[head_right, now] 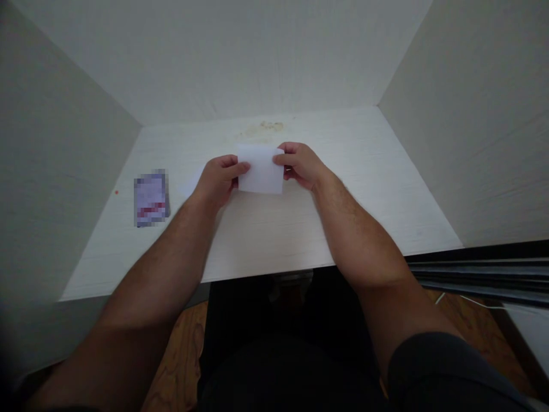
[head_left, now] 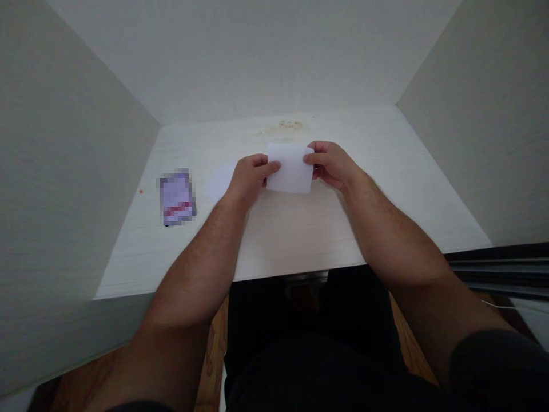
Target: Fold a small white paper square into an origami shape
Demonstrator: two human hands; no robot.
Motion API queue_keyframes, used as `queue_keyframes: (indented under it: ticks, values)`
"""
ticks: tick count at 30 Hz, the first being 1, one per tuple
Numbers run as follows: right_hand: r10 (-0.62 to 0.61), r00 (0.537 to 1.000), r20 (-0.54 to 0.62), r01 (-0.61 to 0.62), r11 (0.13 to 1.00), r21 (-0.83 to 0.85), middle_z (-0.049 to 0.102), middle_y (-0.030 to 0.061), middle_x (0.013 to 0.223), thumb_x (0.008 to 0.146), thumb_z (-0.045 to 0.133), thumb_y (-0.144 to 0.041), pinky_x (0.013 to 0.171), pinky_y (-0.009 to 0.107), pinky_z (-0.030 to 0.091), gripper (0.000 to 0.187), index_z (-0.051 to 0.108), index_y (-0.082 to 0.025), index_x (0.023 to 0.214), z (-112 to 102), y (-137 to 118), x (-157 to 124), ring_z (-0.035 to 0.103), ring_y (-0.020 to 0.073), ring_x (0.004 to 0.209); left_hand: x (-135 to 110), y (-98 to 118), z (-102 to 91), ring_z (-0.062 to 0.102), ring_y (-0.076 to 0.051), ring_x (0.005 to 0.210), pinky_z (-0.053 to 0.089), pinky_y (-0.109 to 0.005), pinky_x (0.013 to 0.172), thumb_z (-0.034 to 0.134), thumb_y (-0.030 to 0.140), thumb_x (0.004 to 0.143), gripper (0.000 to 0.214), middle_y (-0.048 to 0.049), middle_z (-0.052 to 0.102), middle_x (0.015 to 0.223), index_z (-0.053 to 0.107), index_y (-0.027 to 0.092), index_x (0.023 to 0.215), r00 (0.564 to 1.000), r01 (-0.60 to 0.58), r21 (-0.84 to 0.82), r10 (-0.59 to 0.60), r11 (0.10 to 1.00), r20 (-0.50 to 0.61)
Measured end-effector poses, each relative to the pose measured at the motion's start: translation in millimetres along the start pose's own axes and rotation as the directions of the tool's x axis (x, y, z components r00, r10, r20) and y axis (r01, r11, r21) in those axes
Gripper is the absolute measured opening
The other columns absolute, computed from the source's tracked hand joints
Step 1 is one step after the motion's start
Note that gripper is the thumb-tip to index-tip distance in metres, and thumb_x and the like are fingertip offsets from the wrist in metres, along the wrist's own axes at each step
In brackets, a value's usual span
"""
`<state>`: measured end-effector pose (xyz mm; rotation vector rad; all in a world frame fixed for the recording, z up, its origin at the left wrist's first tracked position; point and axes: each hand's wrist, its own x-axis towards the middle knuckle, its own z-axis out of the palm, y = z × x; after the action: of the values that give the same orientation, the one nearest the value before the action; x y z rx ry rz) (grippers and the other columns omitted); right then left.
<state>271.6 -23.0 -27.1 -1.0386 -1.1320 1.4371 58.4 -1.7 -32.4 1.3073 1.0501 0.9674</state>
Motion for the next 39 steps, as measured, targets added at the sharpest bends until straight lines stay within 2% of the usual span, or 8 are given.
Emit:
queue_keyframes:
  ticks: [4,10,16,19,21,25,29,39]
  values:
    - [-0.051,0.991,-0.121,0.045,0.998,-0.051,0.052,-0.0058,0.060,0.074,0.075,-0.030,0.041,0.017,0.035,0.027,0.051,-0.020,0.073,1.7,-1.4,0.9,0.047,0.0056,0.048,-5.1,-1.3,1.9,0.040,-0.006,0.047,0.026,-0.020,0.044,0.075,0.029,0.067,0.025,0.0036,0.050,0.059,0.052,0.018,0.064,0.994,-0.035,0.033,0.038,0.999,-0.102]
    - [-0.149,0.976,-0.156,0.107,0.962,-0.250,0.052,-0.0058,0.053,0.071,0.079,-0.031,0.036,0.018,0.036,0.030,0.052,-0.020,0.066,8.2,1.9,-1.0,0.045,0.0054,0.042,-4.7,-8.4,1.8,0.041,-0.007,0.046,0.029,-0.020,0.043,0.073,0.036,0.069,0.028,0.0040,0.049,0.057,0.052,0.019,0.063,0.989,-0.014,0.039,0.020,0.999,-0.144]
    - [-0.228,0.947,-0.228,0.166,0.951,-0.262,0.055,-0.0067,0.053,0.076,0.069,-0.023,0.037,0.019,0.037,0.009,0.061,-0.020,0.080,13.0,-1.7,-5.0,0.047,0.0066,0.041,-4.2,-4.4,0.2,0.040,-0.007,0.041,0.028,-0.020,0.038,0.072,0.029,0.066,0.020,0.0056,0.049,0.054,0.055,0.019,0.066,0.986,-0.049,-0.055,0.039,0.997,-0.165]
    - [-0.269,0.949,-0.165,0.228,0.946,-0.232,0.068,-0.0041,0.075,0.073,0.067,-0.017,0.046,0.020,0.046,0.047,0.062,-0.026,0.119,15.4,-6.1,-8.5,0.057,0.0089,0.055,-5.5,-0.2,-1.9,0.040,-0.007,0.040,0.030,-0.020,0.036,0.070,0.025,0.066,0.021,0.0061,0.045,0.051,0.051,0.019,0.062,0.981,-0.064,-0.138,0.037,0.988,-0.191]
    - [-0.274,0.958,-0.083,0.248,0.940,-0.233,0.071,-0.0028,0.091,0.068,0.069,-0.013,0.050,0.022,0.049,0.061,0.060,-0.030,0.126,15.8,-5.6,-9.9,0.059,0.0088,0.060,-6.1,1.5,-3.4,0.039,-0.007,0.040,0.030,-0.020,0.035,0.069,0.024,0.067,0.022,0.0066,0.042,0.051,0.048,0.019,0.061,0.977,-0.061,-0.172,0.023,0.983,-0.211]
    - [-0.238,0.971,0.038,0.238,0.926,-0.294,0.068,-0.0040,0.081,0.068,0.069,-0.012,0.057,0.025,0.053,0.041,0.073,-0.025,0.107,14.1,1.8,-10.0,0.054,0.0060,0.055,-6.9,2.4,-4.4,0.040,-0.007,0.041,0.031,-0.019,0.036,0.068,0.025,0.069,0.023,0.0068,0.042,0.052,0.047,0.020,0.064,0.975,-0.029,-0.166,-0.009,0.986,-0.221]
    - [-0.283,0.959,0.008,0.272,0.915,-0.297,0.071,0.0000,0.081,0.068,0.077,-0.022,0.058,0.026,0.054,0.015,0.077,-0.023,0.082,12.7,4.8,-9.3,0.064,0.0115,0.067,-9.0,4.6,-3.8,0.045,-0.007,0.043,0.033,-0.019,0.038,0.068,0.026,0.070,0.023,0.0058,0.045,0.055,0.047,0.019,0.065,0.980,-0.012,-0.173,-0.023,0.985,-0.199]
    - [-0.312,0.940,-0.141,0.282,0.939,-0.196,0.072,0.0013,0.073,0.073,0.077,-0.032,0.059,0.028,0.055,0.014,0.070,-0.020,0.076,20.1,0.3,-10.9,0.071,0.0154,0.069,-15.4,8.6,-4.7,0.063,-0.012,0.054,0.041,-0.021,0.047,0.068,0.022,0.065,0.021,-0.0025,0.065,0.069,0.049,0.017,0.071,0.996,0.070,-0.308,-0.083,0.949,-0.030]
